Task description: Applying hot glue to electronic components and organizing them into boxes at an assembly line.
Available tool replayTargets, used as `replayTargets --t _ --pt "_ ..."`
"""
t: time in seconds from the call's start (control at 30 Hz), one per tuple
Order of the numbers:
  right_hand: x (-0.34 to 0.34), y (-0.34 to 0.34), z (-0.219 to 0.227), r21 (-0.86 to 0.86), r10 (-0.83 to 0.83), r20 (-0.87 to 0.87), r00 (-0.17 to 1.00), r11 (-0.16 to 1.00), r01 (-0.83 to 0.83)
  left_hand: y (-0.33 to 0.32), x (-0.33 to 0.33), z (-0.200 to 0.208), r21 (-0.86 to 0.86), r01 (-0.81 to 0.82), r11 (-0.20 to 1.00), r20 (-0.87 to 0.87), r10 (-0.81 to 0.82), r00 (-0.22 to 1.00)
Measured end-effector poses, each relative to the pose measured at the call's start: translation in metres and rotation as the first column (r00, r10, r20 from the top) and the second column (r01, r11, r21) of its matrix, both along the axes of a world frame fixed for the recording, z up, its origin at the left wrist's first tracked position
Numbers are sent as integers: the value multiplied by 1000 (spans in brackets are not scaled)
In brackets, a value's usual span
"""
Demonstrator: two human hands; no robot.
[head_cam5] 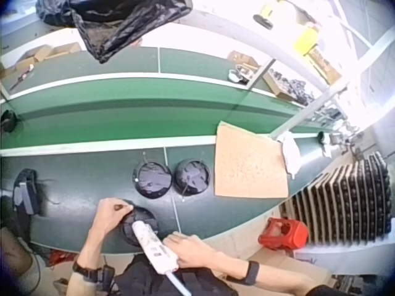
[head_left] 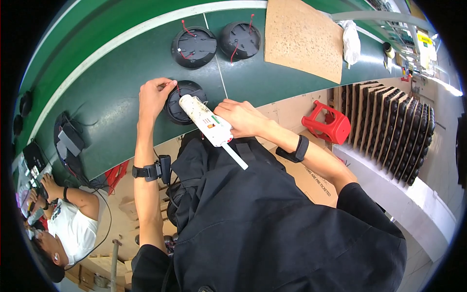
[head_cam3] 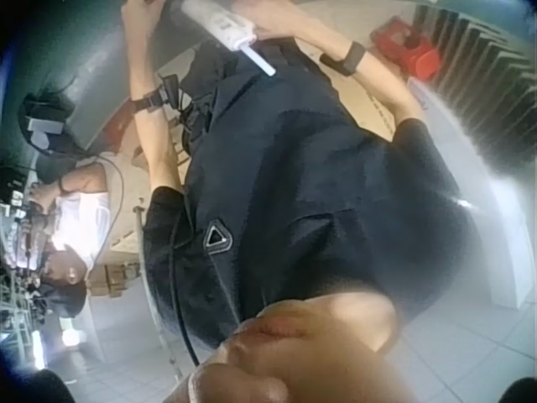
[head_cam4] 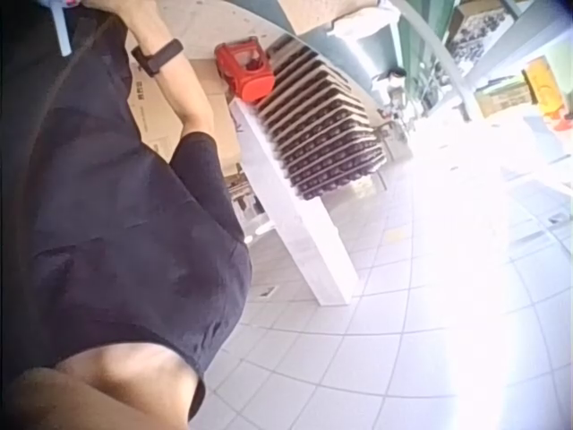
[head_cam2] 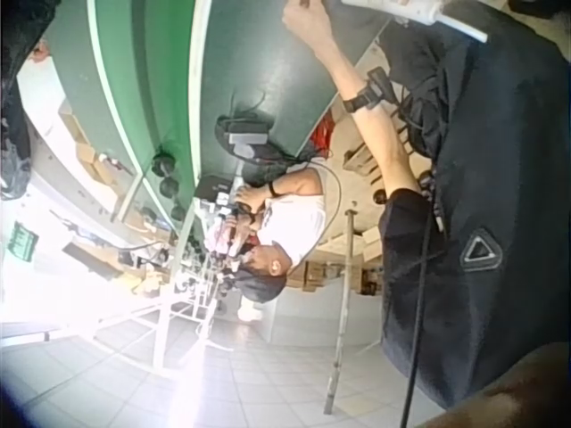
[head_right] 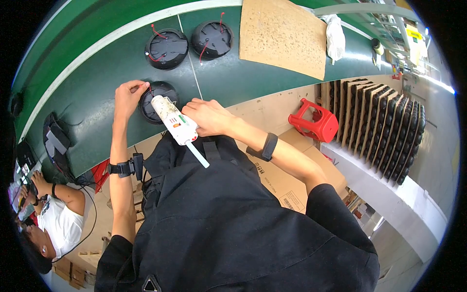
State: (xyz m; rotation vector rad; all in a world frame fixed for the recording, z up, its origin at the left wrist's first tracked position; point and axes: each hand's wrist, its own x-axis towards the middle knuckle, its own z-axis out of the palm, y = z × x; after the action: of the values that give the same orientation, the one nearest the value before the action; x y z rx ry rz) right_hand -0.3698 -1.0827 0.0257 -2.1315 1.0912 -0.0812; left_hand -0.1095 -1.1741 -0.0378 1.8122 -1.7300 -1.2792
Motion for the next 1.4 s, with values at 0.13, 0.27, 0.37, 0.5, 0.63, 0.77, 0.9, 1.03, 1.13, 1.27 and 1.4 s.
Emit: replayTargets --t 0.13,0.27,0.37,0.5,0.63,0.77,0.9,1.03,1.13,1.27,1.4 --pt "1 2 -2 -7 -17 -2 1000 1000 17 -1 0 -2 -19 4 1000 -10 -4 1000" --pt "5 2 -1 35 -53 -18 998 998 54 -1 3 -6 -43 15 999 -48 -17 999" --pt "4 3 -1 47 -58 -14 998 997 59 2 9 -3 -56 -8 998 -103 2 995" --pt "-1 2 -3 40 -73 4 997 997 73 12 20 14 20 2 1000 -142 1 990" --pt "-4 1 -2 39 -78 20 997 996 77 30 35 24 88 190 978 -217 -167 962" --pt "-2 0 -2 33 -75 40 996 997 74 37 37 23 116 253 961 -223 -223 949" --pt "4 -1 -2 29 -77 37 996 997 76 39 43 16 129 262 956 -217 -230 948" --pt "0 1 5 40 -95 31 995 995 93 42 36 23 241 140 960 -50 -132 990" --pt "-2 3 3 7 -113 88 990 994 113 42 38 17 286 233 930 8 -245 969" --pt "-3 5 6 96 -152 115 982 985 142 36 36 14 150 143 978 -83 -131 988" --pt "-10 8 5 69 -177 174 969 984 167 39 27 14 1 -124 992 -67 123 990"
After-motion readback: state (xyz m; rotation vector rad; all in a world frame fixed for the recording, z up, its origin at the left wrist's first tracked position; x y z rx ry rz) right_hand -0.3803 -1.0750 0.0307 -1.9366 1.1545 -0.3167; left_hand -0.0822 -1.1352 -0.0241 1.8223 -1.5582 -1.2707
